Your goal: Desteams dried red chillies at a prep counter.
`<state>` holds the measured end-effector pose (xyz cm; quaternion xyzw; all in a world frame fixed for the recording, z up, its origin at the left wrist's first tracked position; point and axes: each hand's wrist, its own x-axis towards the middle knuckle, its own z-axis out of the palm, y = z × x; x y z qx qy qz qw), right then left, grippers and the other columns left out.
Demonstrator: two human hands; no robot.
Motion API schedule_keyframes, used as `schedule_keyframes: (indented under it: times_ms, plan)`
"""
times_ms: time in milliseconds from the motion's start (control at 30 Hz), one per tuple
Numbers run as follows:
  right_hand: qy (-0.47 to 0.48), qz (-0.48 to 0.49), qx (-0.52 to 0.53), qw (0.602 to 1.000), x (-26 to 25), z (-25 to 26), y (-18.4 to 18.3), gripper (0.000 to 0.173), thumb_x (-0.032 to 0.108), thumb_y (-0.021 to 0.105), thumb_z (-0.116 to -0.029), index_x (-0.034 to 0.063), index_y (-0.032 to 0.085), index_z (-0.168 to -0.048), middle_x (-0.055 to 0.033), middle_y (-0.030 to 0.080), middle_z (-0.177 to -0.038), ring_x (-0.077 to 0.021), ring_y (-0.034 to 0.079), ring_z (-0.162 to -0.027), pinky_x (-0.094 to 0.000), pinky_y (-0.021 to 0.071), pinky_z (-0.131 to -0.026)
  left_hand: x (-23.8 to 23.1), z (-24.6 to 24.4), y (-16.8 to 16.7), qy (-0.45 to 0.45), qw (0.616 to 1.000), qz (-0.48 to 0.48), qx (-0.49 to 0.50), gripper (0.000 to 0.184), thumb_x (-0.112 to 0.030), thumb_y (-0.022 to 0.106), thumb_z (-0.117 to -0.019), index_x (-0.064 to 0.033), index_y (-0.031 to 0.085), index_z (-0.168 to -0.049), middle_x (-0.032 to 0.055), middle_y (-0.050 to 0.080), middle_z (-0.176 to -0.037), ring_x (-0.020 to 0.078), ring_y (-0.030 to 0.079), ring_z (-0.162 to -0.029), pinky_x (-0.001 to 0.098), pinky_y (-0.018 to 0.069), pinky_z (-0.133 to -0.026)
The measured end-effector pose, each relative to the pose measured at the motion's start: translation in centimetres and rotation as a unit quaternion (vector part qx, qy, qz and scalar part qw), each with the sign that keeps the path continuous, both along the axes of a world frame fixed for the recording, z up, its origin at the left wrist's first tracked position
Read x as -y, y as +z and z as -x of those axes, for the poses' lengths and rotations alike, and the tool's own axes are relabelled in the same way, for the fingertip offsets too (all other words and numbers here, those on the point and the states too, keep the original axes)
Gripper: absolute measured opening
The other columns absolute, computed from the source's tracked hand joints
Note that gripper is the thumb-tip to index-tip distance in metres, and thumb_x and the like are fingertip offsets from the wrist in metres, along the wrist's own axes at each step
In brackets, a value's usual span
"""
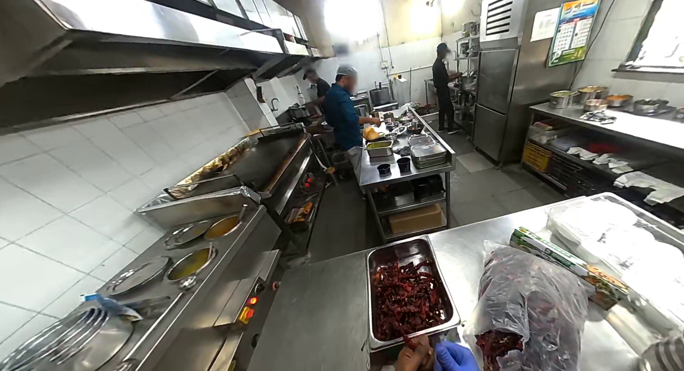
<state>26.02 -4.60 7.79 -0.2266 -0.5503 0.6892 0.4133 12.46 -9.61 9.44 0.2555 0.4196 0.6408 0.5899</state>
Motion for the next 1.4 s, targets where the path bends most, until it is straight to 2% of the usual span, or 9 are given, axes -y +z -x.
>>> schedule_keyframes:
  times_ms: [133,300,400,500,700,800,900,1100,1400]
  plan:
    - [0.007,-0.059,0.027,0.998,0.9,-1.5,-0.6,0.034,0.016,0.05,-0.1068,0.002,0.07,-0.083,-0.003,0.065,-0.075,-0.0102,0.06,-0.068,-0.0298,0.053,-0.065,0.9,-0.1,-1.3,-0.068,0.987,0.062,0.132,0.036,-0.034,0.052,-0.1057,-0.0181,0.056,-0.074,-0.0096,0.04,-0.056,0.0012,0.036,-0.045,0.0183,0.0347,-0.045]
    - [0.065,-0.001,0.117,0.991,2.0,-3.5,-4.4,0.036,0.03,0.058,-0.1048,0.0077,0.073,-0.082,-0.0005,0.067,-0.075,-0.0095,0.06,-0.067,-0.0299,0.0518,-0.065,0.5,0.0,-2.1,-0.038,0.971,0.172,-0.159,0.037,-0.035,0.057,-0.1047,-0.0081,0.06,-0.08,-0.0026,0.045,-0.058,0.0077,0.043,-0.049,0.0245,0.0402,-0.047]
    - [0.116,-0.032,0.278,0.953,1.9,-5.6,-6.4,0.043,0.048,0.056,-0.103,0.0135,0.072,-0.083,0.0012,0.065,-0.073,-0.0129,0.06,-0.067,-0.0373,0.0495,-0.064,-1.0,3.0,-3.2,-0.114,0.853,0.213,-0.462,0.051,-0.055,0.059,-0.0982,-0.0066,0.069,-0.085,0.0042,0.061,-0.07,0.0178,0.06,-0.065,0.0415,0.0527,-0.066]
    - [0.107,-0.063,0.394,0.911,2.0,-8.1,-7.2,0.036,0.046,0.055,-0.1007,0.0149,0.072,-0.091,-0.0022,0.067,-0.08,-0.018,0.065,-0.077,-0.0461,0.0523,-0.073,-3.3,4.9,-1.1,-0.176,0.739,0.245,-0.602,0.06,-0.058,0.055,-0.0994,-0.0003,0.071,-0.098,0.0174,0.07,-0.09,0.033,0.069,-0.088,0.0578,0.0549,-0.086]
    - [-0.031,-0.011,0.448,0.893,1.5,-12.1,-6.6,0.033,0.045,0.053,-0.1008,0.0189,0.073,-0.102,0.0,0.07,-0.088,-0.0148,0.067,-0.082,-0.0433,0.0554,-0.076,-7.6,8.2,-1.7,-0.113,0.659,0.204,-0.715,0.04,-0.045,0.056,-0.1034,-0.0079,0.07,-0.112,0.0166,0.072,-0.092,0.037,0.07,-0.09,0.0623,0.0545,-0.082]
    - [-0.106,0.029,0.448,0.887,1.5,-12.4,-6.1,0.035,0.047,0.052,-0.1009,0.0204,0.074,-0.102,0.0019,0.07,-0.088,-0.0135,0.067,-0.082,-0.0423,0.0561,-0.076,-8.9,9.6,-3.3,-0.148,0.645,0.154,-0.734,0.041,-0.042,0.062,-0.1003,-0.0062,0.069,-0.12,0.0167,0.072,-0.103,0.0359,0.069,-0.1,0.0593,0.0538,-0.09]
    - [-0.164,0.064,0.411,0.894,2.2,-11.0,-5.4,0.035,0.048,0.053,-0.1007,0.0209,0.074,-0.097,0.0032,0.069,-0.082,-0.0125,0.066,-0.075,-0.0388,0.0557,-0.071,-11.2,11.0,-3.1,-0.179,0.641,0.104,-0.739,0.058,-0.041,0.066,-0.0983,-0.0068,0.056,-0.144,0.0214,0.062,-0.136,0.0422,0.057,-0.126,0.0615,0.0452,-0.106]
    - [-0.195,0.079,0.392,0.896,4.4,-7.2,-4.9,0.034,0.046,0.053,-0.1011,0.0195,0.074,-0.095,0.0024,0.067,-0.08,-0.0131,0.065,-0.073,-0.0374,0.0547,-0.069,-17.2,15.0,-4.3,-0.178,0.607,0.06,-0.772,0.058,-0.042,0.064,-0.0992,-0.0119,0.053,-0.148,0.0219,0.055,-0.142,0.0465,0.051,-0.13,0.0659,0.0456,-0.1]
    - [-0.328,0.096,0.396,0.853,8.0,-8.7,-4.1,0.03,0.041,0.053,-0.1031,0.0222,0.076,-0.099,0.0048,0.069,-0.078,-0.0116,0.065,-0.073,-0.0363,0.0557,-0.07,-8.0,13.7,-6.7,-0.177,0.649,-0.04,-0.739,0.047,-0.037,0.044,-0.1088,-0.0117,0.056,-0.147,0.015,0.048,-0.155,0.037,0.051,-0.138,0.0597,0.0424,-0.111]
